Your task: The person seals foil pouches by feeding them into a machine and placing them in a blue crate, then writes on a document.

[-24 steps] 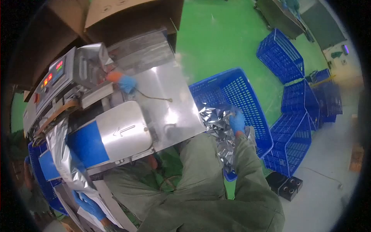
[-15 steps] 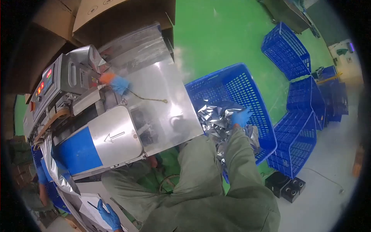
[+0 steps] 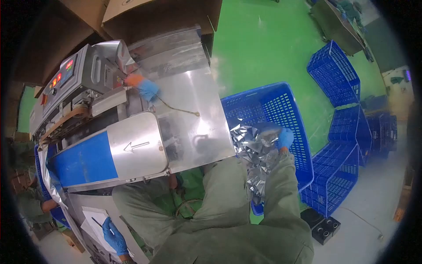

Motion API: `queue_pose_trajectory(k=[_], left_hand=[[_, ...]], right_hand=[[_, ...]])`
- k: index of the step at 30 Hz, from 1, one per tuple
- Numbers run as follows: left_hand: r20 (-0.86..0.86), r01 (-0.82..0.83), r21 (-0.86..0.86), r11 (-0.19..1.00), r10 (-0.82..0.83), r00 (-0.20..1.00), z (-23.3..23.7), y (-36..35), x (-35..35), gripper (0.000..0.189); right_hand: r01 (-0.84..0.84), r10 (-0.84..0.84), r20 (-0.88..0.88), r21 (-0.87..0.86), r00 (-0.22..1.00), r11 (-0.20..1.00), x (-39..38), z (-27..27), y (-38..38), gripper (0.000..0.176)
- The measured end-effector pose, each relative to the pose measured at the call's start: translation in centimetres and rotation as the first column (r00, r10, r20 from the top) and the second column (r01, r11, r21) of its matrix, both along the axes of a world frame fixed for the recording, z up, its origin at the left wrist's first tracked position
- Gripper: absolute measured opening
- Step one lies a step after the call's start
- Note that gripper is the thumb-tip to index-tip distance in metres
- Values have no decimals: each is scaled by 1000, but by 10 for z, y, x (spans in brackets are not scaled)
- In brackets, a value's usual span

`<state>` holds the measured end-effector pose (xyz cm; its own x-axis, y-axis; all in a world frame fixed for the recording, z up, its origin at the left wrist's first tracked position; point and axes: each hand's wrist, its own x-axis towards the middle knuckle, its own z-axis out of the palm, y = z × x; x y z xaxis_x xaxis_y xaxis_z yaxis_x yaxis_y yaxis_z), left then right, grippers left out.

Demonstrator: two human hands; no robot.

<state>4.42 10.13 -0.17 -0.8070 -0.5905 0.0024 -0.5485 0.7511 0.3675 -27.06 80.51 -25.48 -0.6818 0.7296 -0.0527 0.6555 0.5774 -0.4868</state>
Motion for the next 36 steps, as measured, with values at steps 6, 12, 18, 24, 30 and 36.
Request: queue_pose_trajectory(k=[6,12,18,24,30,36], left_hand=[[-244,169,-102,980,-189,951,21,43,-41,19],[-465,799,114,591,-679,568,62,175,-170,29],[-580,885,176,432,-681,447,93,277,-252,52],[-558,809,148,569,-627,543,55,250,-263,34],[-469,667,376,643,-489,735,37,222,-266,20],[-524,689,432,581,-460,717,39,214,-259,19]], right_hand=[[-364,264,-415,-183,871,913,-8,149,-43,19],[-510,196,-697,-275,690,815,22,338,-125,17],[-601,108,-842,-282,529,748,36,414,-190,19],[-695,247,-821,-231,514,681,22,359,-221,14],[-808,240,-819,-384,521,447,30,312,-247,27],[-686,619,-613,166,491,708,33,289,-249,9]])
